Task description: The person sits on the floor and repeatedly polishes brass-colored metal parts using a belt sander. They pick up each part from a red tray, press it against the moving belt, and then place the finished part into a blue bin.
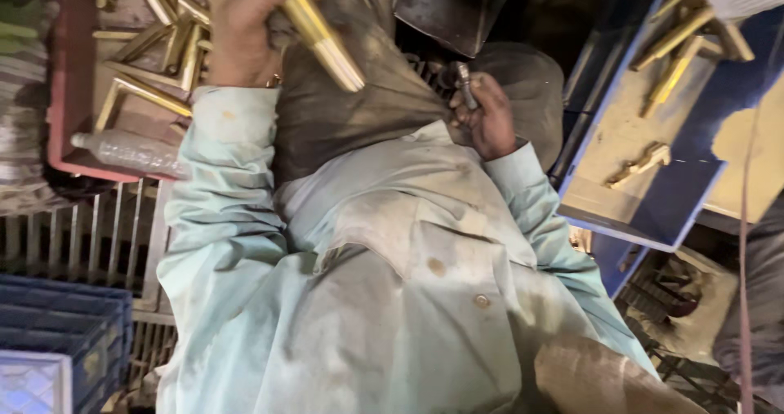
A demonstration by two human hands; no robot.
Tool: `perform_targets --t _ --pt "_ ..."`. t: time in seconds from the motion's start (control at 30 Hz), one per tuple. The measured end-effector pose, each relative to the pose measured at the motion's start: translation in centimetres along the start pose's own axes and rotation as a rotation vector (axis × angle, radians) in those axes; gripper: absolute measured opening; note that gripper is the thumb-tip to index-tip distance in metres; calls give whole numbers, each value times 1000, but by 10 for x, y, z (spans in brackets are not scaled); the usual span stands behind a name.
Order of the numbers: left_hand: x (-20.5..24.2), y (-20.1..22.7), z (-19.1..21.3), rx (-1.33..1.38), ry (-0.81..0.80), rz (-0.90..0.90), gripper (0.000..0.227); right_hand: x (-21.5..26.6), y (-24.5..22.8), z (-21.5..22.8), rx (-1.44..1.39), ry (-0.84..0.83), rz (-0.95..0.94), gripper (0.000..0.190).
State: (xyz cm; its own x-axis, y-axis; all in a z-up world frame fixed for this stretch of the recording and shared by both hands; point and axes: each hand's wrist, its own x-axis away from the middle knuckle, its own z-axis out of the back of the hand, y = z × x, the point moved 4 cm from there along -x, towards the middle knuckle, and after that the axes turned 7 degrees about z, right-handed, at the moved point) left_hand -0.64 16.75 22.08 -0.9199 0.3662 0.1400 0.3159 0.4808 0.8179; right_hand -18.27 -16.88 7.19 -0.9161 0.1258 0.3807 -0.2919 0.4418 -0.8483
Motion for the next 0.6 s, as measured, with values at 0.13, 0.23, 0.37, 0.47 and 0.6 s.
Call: perform_targets --t 0.13,0.23,0.37,0.47,0.6 --pt "10 -7 77 -215 349 137 34 -3 1 0 20 -6 -10 20" --pt "14 -13 142 -608 314 -6 27 -5 5 0 58 -14 10 20" --pt "15 -46 202 -1217 353 -473 36 -4 6 -5 72 -11 12 18" --pt "8 -66 233 -760 586 -251 37 -2 -2 -12 79 -2 4 17" --pt "-19 -81 190 -506 387 -274 34 7 -9 -19 96 -26 60 15"
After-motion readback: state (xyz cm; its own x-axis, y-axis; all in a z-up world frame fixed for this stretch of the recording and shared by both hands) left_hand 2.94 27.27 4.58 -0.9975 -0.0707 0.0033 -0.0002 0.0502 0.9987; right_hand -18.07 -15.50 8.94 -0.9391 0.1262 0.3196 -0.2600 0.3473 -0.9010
